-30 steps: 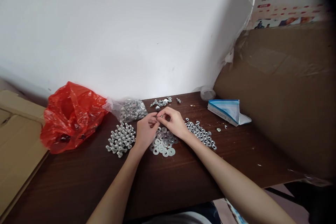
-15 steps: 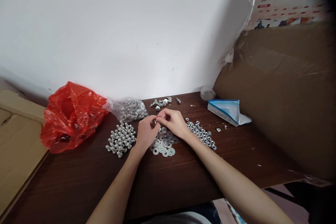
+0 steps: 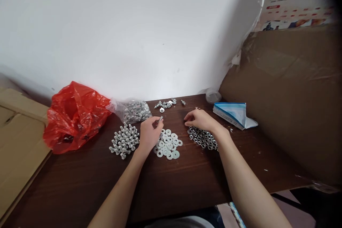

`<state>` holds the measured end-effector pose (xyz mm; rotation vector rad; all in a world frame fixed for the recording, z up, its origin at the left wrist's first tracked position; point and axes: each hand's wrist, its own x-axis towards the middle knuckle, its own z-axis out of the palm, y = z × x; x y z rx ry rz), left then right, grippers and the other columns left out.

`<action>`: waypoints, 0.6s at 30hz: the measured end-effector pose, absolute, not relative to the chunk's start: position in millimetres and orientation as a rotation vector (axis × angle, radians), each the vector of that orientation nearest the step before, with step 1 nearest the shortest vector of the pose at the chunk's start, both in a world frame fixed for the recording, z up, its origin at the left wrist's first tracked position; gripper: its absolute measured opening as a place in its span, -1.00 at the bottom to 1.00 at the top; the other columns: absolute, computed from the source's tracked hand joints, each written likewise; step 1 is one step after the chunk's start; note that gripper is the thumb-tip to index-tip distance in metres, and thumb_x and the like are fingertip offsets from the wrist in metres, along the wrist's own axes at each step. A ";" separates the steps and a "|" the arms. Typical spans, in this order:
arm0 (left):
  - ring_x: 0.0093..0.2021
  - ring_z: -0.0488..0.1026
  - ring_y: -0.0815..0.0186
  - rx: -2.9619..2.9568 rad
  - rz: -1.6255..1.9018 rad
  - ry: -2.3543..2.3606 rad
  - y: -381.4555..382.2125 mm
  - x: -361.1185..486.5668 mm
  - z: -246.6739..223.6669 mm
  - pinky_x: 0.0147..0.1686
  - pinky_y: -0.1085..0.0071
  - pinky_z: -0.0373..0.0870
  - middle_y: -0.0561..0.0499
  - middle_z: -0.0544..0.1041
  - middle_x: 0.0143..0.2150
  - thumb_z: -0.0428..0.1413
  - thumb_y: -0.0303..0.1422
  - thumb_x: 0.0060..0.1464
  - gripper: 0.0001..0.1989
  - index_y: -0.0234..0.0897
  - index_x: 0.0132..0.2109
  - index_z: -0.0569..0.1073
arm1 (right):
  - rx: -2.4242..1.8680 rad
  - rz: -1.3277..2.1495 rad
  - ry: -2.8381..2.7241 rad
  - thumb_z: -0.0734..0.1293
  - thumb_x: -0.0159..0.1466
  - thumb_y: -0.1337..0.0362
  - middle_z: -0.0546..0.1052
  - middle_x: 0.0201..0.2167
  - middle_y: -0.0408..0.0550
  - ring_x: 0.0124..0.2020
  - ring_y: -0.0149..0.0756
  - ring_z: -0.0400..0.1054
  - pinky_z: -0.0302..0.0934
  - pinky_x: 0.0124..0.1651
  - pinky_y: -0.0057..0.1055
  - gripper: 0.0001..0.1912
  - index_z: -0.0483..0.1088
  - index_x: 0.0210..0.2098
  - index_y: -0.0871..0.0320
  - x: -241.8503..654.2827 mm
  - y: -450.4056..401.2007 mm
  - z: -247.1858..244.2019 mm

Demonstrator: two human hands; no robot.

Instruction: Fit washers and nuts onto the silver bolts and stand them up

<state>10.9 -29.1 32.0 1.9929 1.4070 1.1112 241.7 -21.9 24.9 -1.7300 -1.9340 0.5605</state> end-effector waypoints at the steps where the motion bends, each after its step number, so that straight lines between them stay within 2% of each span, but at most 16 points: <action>1: -0.46 0.39 0.37 1.980 1.115 1.398 -29.1 11.1 32.7 -0.43 0.46 0.29 0.01 0.54 -0.43 0.05 -0.32 0.07 -0.80 -0.30 -0.37 0.53 | -1.743 0.574 -1.939 0.41 0.00 0.34 0.58 -0.46 -0.07 -0.40 -0.22 0.44 0.22 -0.32 -0.34 -0.86 0.55 -0.40 0.13 241.4 -22.0 24.9; 10: -0.40 0.44 0.33 1.808 1.156 1.297 -26.4 13.2 33.1 -0.41 0.44 0.33 -0.05 0.59 -0.30 0.07 -0.32 0.02 -0.78 -0.33 -0.30 0.57 | -1.731 0.579 -2.018 0.37 0.04 0.42 0.54 -0.46 -0.09 -0.40 -0.30 0.40 0.19 -0.31 -0.40 -0.84 0.54 -0.35 0.17 232.4 -17.9 24.8; 18: -0.34 0.49 0.28 1.696 1.057 1.242 -23.0 11.8 27.2 -0.38 0.43 0.38 -0.06 0.60 -0.32 0.09 -0.24 0.02 -0.73 -0.32 -0.27 0.59 | -1.426 0.447 -1.980 0.26 0.10 0.51 0.45 -0.40 -0.08 -0.42 -0.39 0.32 0.18 -0.29 -0.43 -0.82 0.48 -0.40 0.19 209.1 -20.8 30.7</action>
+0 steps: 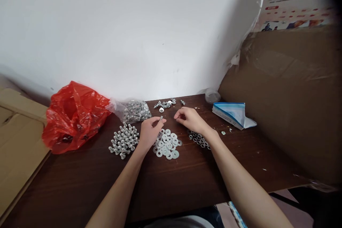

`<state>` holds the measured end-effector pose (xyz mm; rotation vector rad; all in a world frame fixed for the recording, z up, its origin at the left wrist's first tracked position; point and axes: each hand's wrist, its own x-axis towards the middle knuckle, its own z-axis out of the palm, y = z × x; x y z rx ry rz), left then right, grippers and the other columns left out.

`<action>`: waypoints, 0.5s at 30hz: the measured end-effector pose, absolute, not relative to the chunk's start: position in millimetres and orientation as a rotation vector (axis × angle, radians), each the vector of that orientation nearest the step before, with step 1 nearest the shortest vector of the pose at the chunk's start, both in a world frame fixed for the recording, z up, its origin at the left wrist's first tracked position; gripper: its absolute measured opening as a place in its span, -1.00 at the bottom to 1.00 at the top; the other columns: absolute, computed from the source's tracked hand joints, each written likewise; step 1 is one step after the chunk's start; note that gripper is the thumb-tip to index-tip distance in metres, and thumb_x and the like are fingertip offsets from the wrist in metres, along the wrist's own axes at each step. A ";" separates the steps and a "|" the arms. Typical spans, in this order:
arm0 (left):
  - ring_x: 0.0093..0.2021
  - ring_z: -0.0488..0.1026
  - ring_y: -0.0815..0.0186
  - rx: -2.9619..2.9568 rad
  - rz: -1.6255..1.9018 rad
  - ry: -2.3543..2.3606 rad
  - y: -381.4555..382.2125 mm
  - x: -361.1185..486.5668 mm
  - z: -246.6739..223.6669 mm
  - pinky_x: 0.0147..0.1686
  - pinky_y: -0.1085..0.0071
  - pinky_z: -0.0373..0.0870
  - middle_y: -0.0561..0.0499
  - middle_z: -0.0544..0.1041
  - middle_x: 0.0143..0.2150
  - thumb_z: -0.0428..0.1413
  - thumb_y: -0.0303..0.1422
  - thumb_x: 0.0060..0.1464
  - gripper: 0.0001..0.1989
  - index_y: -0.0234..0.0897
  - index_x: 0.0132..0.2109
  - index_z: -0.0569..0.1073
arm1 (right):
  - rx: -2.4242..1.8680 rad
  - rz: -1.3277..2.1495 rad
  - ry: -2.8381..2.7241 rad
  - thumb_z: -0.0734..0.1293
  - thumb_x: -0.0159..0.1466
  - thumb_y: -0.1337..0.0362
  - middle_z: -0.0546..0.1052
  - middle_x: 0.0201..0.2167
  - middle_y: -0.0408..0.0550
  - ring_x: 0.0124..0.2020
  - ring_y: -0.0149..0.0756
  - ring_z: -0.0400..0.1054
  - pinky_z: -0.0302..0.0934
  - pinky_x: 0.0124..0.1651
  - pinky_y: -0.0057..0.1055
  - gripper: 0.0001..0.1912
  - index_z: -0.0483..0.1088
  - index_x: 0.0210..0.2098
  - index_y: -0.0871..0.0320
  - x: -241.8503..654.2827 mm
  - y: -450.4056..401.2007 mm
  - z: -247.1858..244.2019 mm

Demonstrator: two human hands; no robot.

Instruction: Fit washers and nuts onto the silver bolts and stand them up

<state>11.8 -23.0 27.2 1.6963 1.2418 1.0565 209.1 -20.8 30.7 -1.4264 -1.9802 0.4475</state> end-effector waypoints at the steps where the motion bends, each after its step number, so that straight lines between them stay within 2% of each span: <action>1: -0.37 0.48 0.30 1.711 1.044 1.241 -23.5 11.7 27.5 -0.39 0.44 0.38 -0.05 0.60 -0.35 0.08 -0.25 0.02 -0.73 -0.33 -0.28 0.59 | -1.377 0.465 -1.964 0.24 0.10 0.52 0.45 -0.41 -0.09 -0.43 -0.40 0.31 0.18 -0.29 -0.44 -0.80 0.47 -0.39 0.19 205.3 -21.4 31.3; 5: -0.53 0.37 0.39 1.781 1.018 1.271 -25.6 11.9 29.2 -0.47 0.48 0.30 0.02 0.51 -0.50 0.05 -0.27 0.04 -0.75 -0.32 -0.37 0.55 | -1.353 0.465 -1.965 0.24 0.06 0.56 0.43 -0.44 -0.12 -0.45 -0.42 0.29 0.16 -0.31 -0.46 -0.80 0.44 -0.43 0.20 195.1 -22.4 30.4; 8: -0.53 0.35 0.40 1.801 1.031 1.299 -25.6 12.1 30.0 -0.48 0.48 0.28 0.05 0.49 -0.52 0.04 -0.28 0.04 -0.76 -0.31 -0.42 0.53 | -1.417 0.421 -2.005 0.25 0.04 0.57 0.41 -0.45 -0.12 -0.45 -0.40 0.28 0.15 -0.33 -0.45 -0.80 0.43 -0.43 0.20 194.3 -21.3 27.1; 11: -0.47 0.40 0.36 1.808 1.062 1.336 -24.6 11.4 30.6 -0.41 0.46 0.33 0.03 0.52 -0.48 0.05 -0.28 0.05 -0.76 -0.31 -0.42 0.53 | -1.437 0.329 -1.978 0.25 0.11 0.51 0.43 -0.36 -0.08 -0.38 -0.34 0.31 0.19 -0.27 -0.39 -0.81 0.43 -0.35 0.18 194.5 -19.0 22.3; 15: -0.28 0.49 0.29 1.781 1.153 1.403 -22.1 9.7 30.3 -0.23 0.40 0.39 -0.04 0.59 -0.28 0.06 -0.32 0.06 -0.80 -0.32 -0.29 0.55 | -1.367 0.235 -2.023 0.22 0.21 0.47 0.45 -0.20 0.02 -0.13 -0.21 0.33 0.22 -0.04 -0.25 -0.77 0.42 -0.20 0.18 187.7 -16.6 14.2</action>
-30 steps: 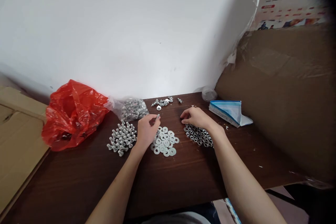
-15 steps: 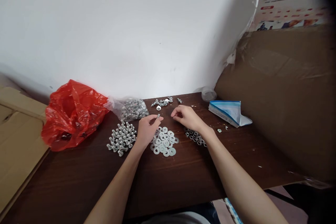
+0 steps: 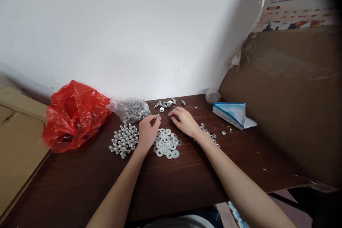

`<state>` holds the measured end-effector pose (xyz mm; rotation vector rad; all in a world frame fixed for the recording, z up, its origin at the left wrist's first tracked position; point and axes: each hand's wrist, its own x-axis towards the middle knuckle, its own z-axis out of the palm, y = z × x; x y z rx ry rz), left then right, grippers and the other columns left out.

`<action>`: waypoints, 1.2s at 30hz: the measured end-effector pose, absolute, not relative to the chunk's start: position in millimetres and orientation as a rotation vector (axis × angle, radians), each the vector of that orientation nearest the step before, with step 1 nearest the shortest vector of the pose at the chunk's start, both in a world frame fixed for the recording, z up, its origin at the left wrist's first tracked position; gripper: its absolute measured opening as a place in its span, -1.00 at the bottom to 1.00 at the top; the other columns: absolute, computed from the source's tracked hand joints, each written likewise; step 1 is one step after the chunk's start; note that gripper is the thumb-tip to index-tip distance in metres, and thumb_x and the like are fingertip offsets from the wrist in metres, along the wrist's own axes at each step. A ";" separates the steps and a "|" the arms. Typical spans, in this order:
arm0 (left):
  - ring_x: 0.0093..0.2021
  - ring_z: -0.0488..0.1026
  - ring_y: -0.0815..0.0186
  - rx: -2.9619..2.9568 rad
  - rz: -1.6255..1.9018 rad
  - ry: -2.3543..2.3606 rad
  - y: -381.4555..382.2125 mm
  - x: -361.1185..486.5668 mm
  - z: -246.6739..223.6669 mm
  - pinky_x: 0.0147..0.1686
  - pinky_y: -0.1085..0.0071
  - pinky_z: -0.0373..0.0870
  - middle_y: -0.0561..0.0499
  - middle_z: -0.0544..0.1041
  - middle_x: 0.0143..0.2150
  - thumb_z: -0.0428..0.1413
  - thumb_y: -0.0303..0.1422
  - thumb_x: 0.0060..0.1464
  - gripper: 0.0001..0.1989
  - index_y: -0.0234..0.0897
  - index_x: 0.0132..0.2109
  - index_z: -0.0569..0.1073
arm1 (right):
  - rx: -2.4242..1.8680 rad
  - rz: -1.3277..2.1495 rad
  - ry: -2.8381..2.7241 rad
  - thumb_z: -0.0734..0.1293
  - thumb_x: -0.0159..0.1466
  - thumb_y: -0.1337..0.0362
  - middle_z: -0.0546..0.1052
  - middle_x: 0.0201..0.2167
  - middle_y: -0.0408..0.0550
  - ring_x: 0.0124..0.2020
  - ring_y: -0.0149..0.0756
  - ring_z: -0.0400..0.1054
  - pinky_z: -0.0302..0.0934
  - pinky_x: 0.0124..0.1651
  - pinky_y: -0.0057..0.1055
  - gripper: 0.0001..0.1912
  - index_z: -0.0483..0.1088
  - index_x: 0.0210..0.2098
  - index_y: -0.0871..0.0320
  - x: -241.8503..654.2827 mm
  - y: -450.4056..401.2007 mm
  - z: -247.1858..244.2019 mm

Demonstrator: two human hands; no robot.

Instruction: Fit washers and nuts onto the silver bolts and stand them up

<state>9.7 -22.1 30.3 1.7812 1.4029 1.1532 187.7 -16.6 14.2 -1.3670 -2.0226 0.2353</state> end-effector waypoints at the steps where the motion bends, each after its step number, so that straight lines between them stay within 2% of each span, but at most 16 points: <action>1: -0.24 0.50 0.28 1.766 1.163 1.407 -21.2 9.4 29.8 -0.20 0.39 0.40 -0.07 0.59 -0.22 0.07 -0.34 0.06 -0.80 -0.33 -0.27 0.55 | -1.351 0.228 -2.050 0.21 0.22 0.47 0.45 -0.17 0.03 -0.09 -0.20 0.32 0.22 -0.01 -0.23 -0.76 0.42 -0.16 0.18 184.8 -16.5 12.3; 3: -0.15 0.50 0.25 1.741 1.156 1.444 -19.3 9.1 28.2 -0.16 0.38 0.41 -0.13 0.56 -0.10 0.09 -0.38 0.05 -0.83 -0.36 -0.28 0.55 | -1.327 0.216 -2.097 0.21 0.23 0.47 0.45 -0.14 0.03 -0.05 -0.19 0.30 0.21 0.03 -0.21 -0.75 0.41 -0.13 0.18 179.2 -17.0 9.3; 5: -0.11 0.49 0.24 1.742 1.128 1.475 -17.4 9.0 26.1 -0.14 0.37 0.42 -0.16 0.54 -0.07 0.09 -0.40 0.05 -0.84 -0.37 -0.29 0.55 | -1.309 0.222 -2.127 0.21 0.24 0.47 0.46 -0.13 0.03 -0.05 -0.20 0.30 0.21 0.05 -0.20 -0.74 0.41 -0.12 0.19 174.6 -18.1 8.0; 10: -0.14 0.47 0.25 1.817 1.192 1.509 -13.0 7.5 20.5 -0.16 0.36 0.44 -0.18 0.51 -0.10 0.07 -0.38 0.07 -0.81 -0.38 -0.27 0.54 | -1.341 0.230 -2.144 0.23 0.25 0.43 0.47 -0.14 0.04 -0.05 -0.19 0.30 0.21 0.05 -0.20 -0.76 0.42 -0.11 0.20 170.1 -20.5 10.0; 15: -0.28 0.47 0.27 1.944 1.080 1.537 -11.1 4.5 17.6 -0.20 0.34 0.41 -0.08 0.56 -0.27 0.04 -0.37 0.09 -0.82 -0.32 -0.30 0.53 | -1.332 0.249 -2.160 0.23 0.26 0.42 0.47 -0.15 0.04 -0.05 -0.19 0.30 0.21 0.03 -0.19 -0.78 0.43 -0.12 0.19 167.6 -22.7 12.7; 21: -0.30 0.49 0.29 1.981 1.026 1.398 -17.0 8.2 21.6 -0.21 0.38 0.37 -0.05 0.57 -0.30 -0.02 -0.39 0.12 -0.81 -0.31 -0.29 0.49 | -1.375 0.268 -2.121 0.27 0.26 0.37 0.46 -0.16 0.05 -0.07 -0.18 0.29 0.21 0.00 -0.22 -0.78 0.43 -0.11 0.21 165.5 -23.8 12.9; 25: -0.33 0.48 0.32 1.848 1.046 1.276 -17.6 11.2 19.3 -0.23 0.41 0.38 -0.01 0.56 -0.35 0.00 -0.30 0.13 -0.79 -0.30 -0.30 0.48 | -1.423 0.280 -2.085 0.31 0.25 0.30 0.44 -0.21 0.02 -0.11 -0.18 0.29 0.21 -0.06 -0.26 -0.81 0.45 -0.15 0.19 166.6 -23.2 12.1; 30: -0.26 0.50 0.28 1.728 1.008 1.170 -18.3 13.4 19.0 -0.18 0.38 0.40 -0.05 0.57 -0.29 0.03 -0.26 0.11 -0.76 -0.32 -0.25 0.50 | -1.447 0.278 -2.108 0.31 0.25 0.32 0.41 -0.25 0.00 -0.19 -0.24 0.32 0.21 -0.16 -0.34 -0.87 0.46 -0.22 0.19 167.0 -24.1 12.4; 36: -0.21 0.50 0.25 1.839 1.068 1.201 -23.1 15.4 27.6 -0.17 0.38 0.39 -0.10 0.58 -0.21 0.04 -0.31 0.09 -0.77 -0.35 -0.26 0.53 | -1.444 0.270 -2.130 0.32 0.24 0.34 0.39 -0.25 -0.01 -0.23 -0.28 0.32 0.21 -0.16 -0.37 -0.89 0.44 -0.24 0.21 164.6 -25.1 11.9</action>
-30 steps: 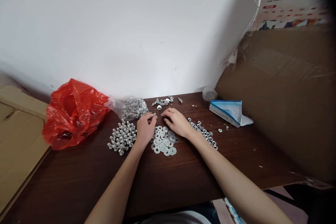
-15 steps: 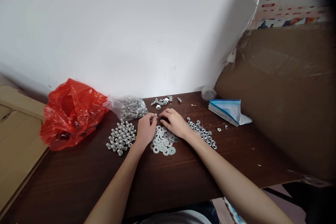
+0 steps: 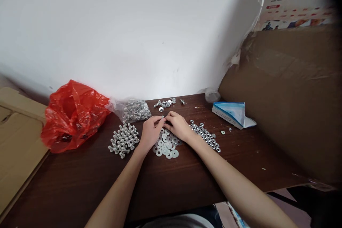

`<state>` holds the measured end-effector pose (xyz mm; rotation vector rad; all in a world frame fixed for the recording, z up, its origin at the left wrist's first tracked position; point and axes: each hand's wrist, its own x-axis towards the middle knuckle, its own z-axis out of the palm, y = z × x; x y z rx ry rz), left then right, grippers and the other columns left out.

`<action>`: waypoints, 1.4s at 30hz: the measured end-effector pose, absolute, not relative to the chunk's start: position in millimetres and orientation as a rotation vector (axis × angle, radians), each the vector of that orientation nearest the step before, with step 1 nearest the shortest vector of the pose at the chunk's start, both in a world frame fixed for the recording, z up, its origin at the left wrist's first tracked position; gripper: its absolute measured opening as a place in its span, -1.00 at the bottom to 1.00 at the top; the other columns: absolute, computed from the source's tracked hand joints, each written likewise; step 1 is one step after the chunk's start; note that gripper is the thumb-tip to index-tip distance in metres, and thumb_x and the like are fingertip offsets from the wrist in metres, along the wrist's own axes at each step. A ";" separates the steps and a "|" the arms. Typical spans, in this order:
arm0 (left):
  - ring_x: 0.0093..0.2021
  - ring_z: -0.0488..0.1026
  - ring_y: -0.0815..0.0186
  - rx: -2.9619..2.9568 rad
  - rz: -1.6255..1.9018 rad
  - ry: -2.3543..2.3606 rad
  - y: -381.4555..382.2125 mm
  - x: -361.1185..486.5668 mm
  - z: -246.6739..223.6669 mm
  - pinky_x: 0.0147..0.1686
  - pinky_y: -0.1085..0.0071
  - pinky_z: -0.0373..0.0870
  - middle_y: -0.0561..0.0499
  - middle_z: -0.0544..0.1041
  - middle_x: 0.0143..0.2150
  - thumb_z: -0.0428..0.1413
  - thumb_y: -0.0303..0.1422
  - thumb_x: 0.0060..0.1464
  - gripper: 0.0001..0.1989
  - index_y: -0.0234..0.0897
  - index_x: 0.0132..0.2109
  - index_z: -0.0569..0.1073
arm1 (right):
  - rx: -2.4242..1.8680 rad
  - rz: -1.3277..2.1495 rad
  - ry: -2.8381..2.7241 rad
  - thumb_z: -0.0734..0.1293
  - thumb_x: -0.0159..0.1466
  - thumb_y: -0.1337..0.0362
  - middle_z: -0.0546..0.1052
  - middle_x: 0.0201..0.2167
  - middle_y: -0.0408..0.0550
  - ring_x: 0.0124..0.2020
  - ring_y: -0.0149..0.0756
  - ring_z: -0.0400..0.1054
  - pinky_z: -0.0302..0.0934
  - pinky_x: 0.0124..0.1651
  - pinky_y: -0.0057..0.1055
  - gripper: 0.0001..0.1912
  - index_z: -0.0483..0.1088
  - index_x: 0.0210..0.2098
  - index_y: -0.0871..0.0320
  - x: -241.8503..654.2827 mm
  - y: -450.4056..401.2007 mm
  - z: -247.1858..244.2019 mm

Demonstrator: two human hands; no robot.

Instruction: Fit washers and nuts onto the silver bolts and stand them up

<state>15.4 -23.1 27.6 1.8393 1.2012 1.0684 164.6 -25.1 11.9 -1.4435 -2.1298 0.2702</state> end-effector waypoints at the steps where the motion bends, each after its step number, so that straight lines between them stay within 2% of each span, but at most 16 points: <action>1: -0.21 0.49 0.26 1.879 1.083 1.204 -23.1 15.3 27.8 -0.18 0.39 0.39 -0.10 0.57 -0.22 0.04 -0.32 0.09 -0.78 -0.34 -0.27 0.54 | -1.448 0.265 -2.133 0.31 0.25 0.35 0.39 -0.25 0.00 -0.23 -0.28 0.32 0.21 -0.16 -0.38 -0.90 0.43 -0.25 0.22 164.1 -25.4 11.9; 7: -0.29 0.48 0.31 1.999 1.113 1.229 -20.8 13.1 23.9 -0.27 0.45 0.41 -0.07 0.56 -0.27 0.03 -0.35 0.10 -0.79 -0.32 -0.31 0.54 | -1.455 0.291 -2.033 0.27 0.27 0.37 0.40 -0.27 0.02 -0.24 -0.27 0.33 0.21 -0.15 -0.35 -0.91 0.42 -0.27 0.23 165.1 -23.3 13.7; 15: -0.43 0.41 0.40 2.040 1.175 1.285 -22.4 12.6 25.0 -0.38 0.49 0.36 -0.02 0.51 -0.35 0.07 -0.41 0.06 -0.82 -0.30 -0.28 0.58 | -1.141 0.730 -1.565 0.32 0.21 0.27 0.52 -0.32 -0.06 -0.31 -0.35 0.39 0.27 -0.22 -0.37 -0.86 0.46 -0.26 0.17 164.3 -17.6 18.4; 25: -0.44 0.35 0.41 2.023 1.208 1.244 -24.2 13.4 25.6 -0.42 0.50 0.32 0.00 0.42 -0.37 0.04 -0.35 0.10 -0.78 -0.28 -0.26 0.58 | -1.048 0.732 -1.574 0.35 0.20 0.20 0.51 -0.35 -0.07 -0.32 -0.34 0.36 0.24 -0.24 -0.37 -0.83 0.53 -0.29 0.13 164.2 -22.3 24.2; 34: -0.38 0.37 0.38 1.868 1.213 1.125 -27.7 16.2 28.9 -0.43 0.50 0.38 -0.01 0.40 -0.34 0.04 -0.29 0.11 -0.77 -0.30 -0.31 0.54 | -0.931 0.857 -1.494 0.38 0.16 0.15 0.53 -0.30 -0.07 -0.26 -0.33 0.38 0.27 -0.16 -0.30 -0.81 0.56 -0.27 0.06 166.5 -20.1 24.1; 37: -0.44 0.37 0.41 1.746 1.179 1.088 -27.8 17.6 32.6 -0.50 0.51 0.35 0.00 0.41 -0.34 0.05 -0.27 0.08 -0.77 -0.32 -0.35 0.50 | -0.895 0.882 -1.459 0.39 0.16 0.16 0.53 -0.29 -0.07 -0.26 -0.32 0.39 0.28 -0.14 -0.27 -0.82 0.57 -0.27 0.04 165.6 -21.0 24.7; 42: -0.55 0.31 0.46 1.470 1.113 0.986 -29.8 21.0 37.8 -0.52 0.49 0.34 0.06 0.37 -0.46 0.05 -0.23 0.05 -0.76 -0.34 -0.41 0.43 | -0.848 0.884 -1.409 0.41 0.14 0.18 0.55 -0.29 -0.08 -0.23 -0.31 0.41 0.30 -0.09 -0.23 -0.85 0.57 -0.29 0.03 163.2 -22.8 26.7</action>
